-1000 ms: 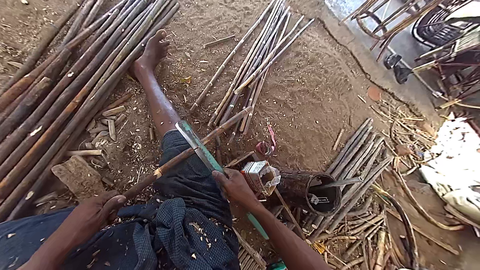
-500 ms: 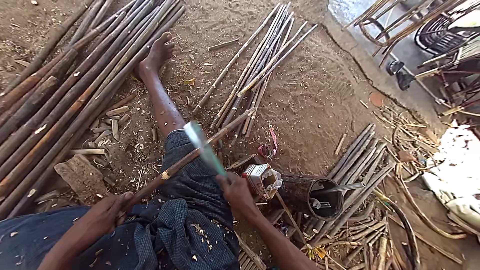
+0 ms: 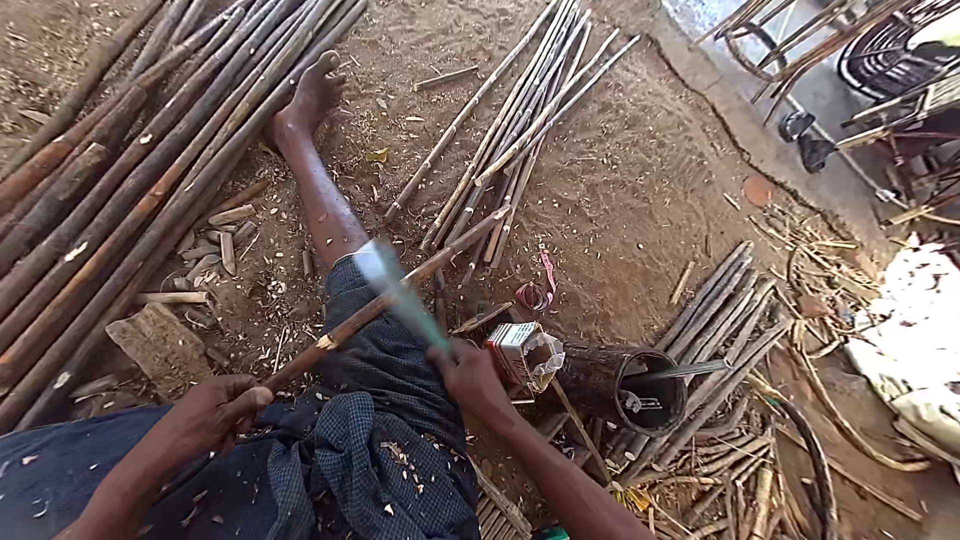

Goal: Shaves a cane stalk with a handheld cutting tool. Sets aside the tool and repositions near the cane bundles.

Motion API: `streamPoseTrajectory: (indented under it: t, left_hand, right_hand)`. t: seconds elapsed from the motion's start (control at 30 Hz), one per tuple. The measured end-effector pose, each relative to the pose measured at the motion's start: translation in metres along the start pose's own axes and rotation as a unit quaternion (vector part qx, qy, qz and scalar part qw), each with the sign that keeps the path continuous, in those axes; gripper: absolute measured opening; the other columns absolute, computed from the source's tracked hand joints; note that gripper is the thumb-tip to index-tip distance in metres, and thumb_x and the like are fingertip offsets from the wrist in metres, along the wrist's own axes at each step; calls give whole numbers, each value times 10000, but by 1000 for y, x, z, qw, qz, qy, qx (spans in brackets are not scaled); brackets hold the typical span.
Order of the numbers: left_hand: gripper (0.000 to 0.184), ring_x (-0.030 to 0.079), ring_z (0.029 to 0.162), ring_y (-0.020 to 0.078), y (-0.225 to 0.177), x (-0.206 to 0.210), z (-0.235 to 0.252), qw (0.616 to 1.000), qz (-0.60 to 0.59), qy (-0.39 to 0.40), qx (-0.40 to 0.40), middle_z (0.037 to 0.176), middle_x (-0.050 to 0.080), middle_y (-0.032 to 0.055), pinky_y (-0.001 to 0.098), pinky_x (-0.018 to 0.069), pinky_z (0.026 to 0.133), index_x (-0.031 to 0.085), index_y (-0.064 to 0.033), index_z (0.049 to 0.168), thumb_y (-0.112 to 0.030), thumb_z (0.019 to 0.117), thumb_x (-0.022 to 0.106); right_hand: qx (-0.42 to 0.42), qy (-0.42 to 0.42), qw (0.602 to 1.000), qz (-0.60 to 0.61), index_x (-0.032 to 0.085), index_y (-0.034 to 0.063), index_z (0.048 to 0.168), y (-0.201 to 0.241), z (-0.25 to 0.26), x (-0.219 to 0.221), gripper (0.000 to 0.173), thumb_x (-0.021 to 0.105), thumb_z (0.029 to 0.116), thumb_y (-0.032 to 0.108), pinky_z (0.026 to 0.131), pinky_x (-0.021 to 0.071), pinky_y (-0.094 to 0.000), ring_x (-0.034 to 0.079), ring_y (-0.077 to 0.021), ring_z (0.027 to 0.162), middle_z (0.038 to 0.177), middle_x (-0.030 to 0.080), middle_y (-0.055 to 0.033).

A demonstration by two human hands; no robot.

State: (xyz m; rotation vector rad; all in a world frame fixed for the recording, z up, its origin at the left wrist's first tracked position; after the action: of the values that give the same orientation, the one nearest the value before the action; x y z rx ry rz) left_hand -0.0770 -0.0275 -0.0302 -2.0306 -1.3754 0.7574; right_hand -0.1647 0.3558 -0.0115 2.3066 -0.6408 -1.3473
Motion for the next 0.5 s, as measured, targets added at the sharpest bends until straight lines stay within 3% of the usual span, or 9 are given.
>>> streamPoseTrajectory:
  t: [0.07, 0.17, 0.3, 0.37, 0.43, 0.5]
  left_hand:
    - [322, 518, 427, 140, -2, -1, 0, 1000, 1, 6, 1, 559, 539, 38, 268, 443, 409, 604, -75, 842, -348, 1008, 566]
    - [351, 519, 422, 149, -5, -1, -1, 1000, -1, 7, 8, 559, 550, 47, 275, 451, 409, 632, -71, 852, -348, 1041, 527]
    - [418, 518, 404, 127, -5, -1, -1, 1000, -11, 16, 14, 533, 547, 24, 251, 441, 390, 628, -110, 797, -463, 997, 527]
    - [433, 527, 417, 129, -9, -2, -1, 1000, -2, 16, 14, 542, 556, 26, 255, 458, 411, 642, -94, 816, -419, 1046, 474]
    - [494, 545, 443, 136, -12, 1, -2, 999, 33, 5, 13, 556, 571, 30, 268, 478, 450, 666, -83, 829, -410, 1090, 403]
    - [541, 532, 453, 138, -13, 1, -3, 997, 77, -19, 22, 561, 565, 17, 289, 466, 463, 669, -105, 817, -461, 1090, 365]
  right_hand:
    - [-10, 28, 999, -39, 675, 112, 964, 3, 2, -2, 494, 506, 1032, 571, 620, 531, -533, 644, -286, 680, 738, 627, -100]
    - [66, -86, 990, 89, 665, 66, 939, -16, 28, -21, 548, 530, 1017, 591, 546, 509, -507, 586, -274, 568, 672, 586, -109]
    - [-27, 50, 996, -74, 661, 112, 974, 14, -2, 0, 471, 502, 1039, 550, 607, 535, -532, 654, -298, 671, 719, 620, -105]
    - [18, -16, 999, 29, 664, 79, 986, 0, 5, -19, 544, 519, 1020, 603, 521, 485, -511, 580, -301, 577, 692, 579, -135]
    - [57, -88, 990, 94, 619, 95, 957, -11, 16, -21, 609, 467, 1002, 683, 430, 446, -442, 510, -247, 469, 611, 512, -96]
    - [-11, -25, 1000, -1, 665, 83, 968, 7, 5, -4, 504, 492, 1046, 550, 549, 517, -506, 612, -281, 599, 686, 597, -107]
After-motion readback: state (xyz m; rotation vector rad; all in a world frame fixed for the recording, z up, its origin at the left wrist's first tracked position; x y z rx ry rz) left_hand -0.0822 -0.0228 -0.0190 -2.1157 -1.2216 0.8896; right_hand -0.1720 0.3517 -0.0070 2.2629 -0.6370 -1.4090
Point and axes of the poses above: each hand's wrist, its own z-axis towards the middle knuckle, its own x-axis out of the palm, y = z × x, the point moved 4 cm from there along z, towards the middle knuckle
